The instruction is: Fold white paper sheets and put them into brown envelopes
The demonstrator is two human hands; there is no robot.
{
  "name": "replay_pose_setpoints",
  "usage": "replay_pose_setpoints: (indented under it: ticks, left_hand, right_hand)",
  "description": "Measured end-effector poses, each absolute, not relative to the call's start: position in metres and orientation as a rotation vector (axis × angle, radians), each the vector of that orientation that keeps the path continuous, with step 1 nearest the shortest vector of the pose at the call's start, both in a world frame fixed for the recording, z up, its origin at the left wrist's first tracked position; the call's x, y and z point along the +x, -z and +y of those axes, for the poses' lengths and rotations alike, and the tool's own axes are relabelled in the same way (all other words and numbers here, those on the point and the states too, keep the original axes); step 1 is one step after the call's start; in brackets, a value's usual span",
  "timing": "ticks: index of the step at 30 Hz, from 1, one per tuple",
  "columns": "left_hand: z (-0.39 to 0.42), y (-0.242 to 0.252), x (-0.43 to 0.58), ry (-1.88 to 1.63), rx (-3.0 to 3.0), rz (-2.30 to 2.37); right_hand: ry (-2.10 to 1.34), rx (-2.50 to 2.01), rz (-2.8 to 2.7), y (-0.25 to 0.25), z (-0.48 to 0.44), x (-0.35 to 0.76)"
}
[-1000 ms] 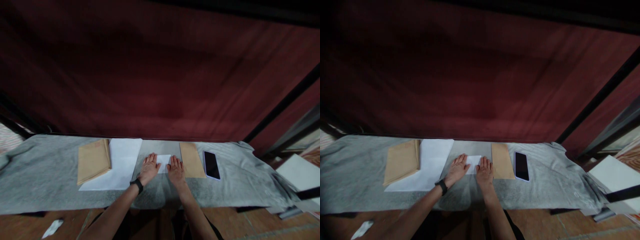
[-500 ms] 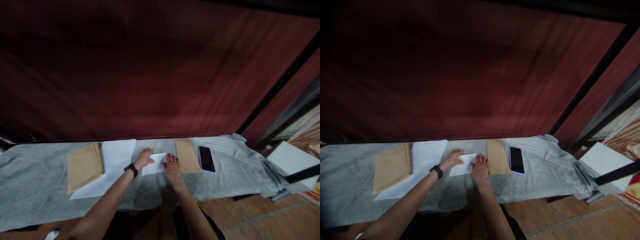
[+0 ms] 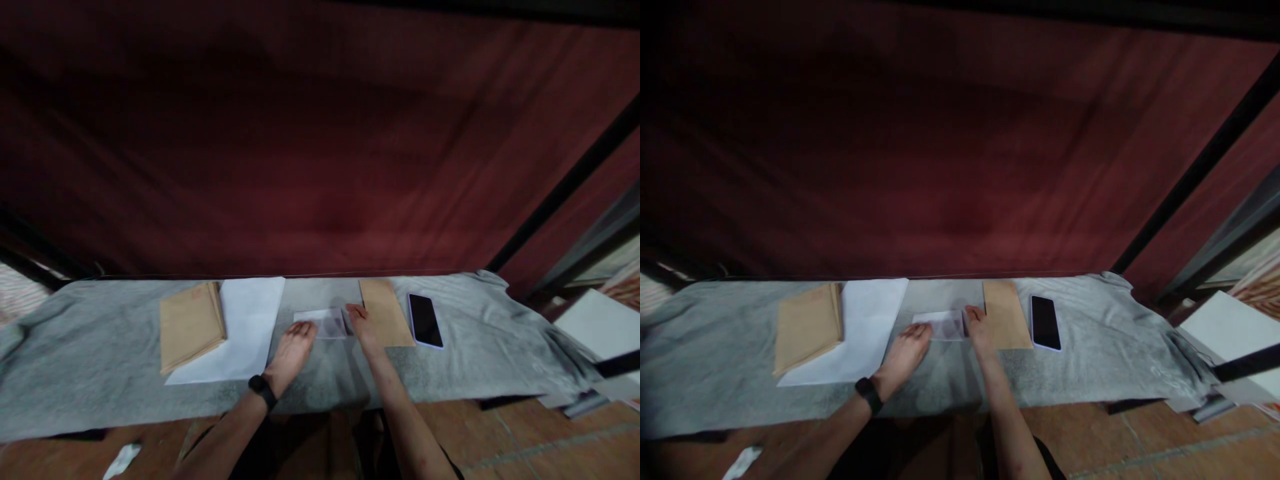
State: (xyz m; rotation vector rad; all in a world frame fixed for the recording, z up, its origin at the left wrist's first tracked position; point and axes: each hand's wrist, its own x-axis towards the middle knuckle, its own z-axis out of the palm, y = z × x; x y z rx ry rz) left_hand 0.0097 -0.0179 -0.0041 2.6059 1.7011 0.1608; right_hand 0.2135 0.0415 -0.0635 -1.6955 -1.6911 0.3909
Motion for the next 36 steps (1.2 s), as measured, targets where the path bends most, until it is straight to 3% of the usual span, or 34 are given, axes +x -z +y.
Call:
replay_pose_setpoints:
  ticks: [6,13,36]
  left_hand:
    - [-0.032,0.030,0.010,-0.111,2.598,1.606]
    - [-0.028,0.037,0.020,-0.255,2.268,1.828]
    - [-0.029,0.066,0.016,-0.343,2.468,1.753]
  right_hand:
    - [-0.526,-1.586,-1.848,0.061,0.018,0.184]
    - [-0.225,-1.598,-2.335,0.070,-0.007,0.163]
    - [0.019,-1.800,-2.416,0.081,0.005,0.199]
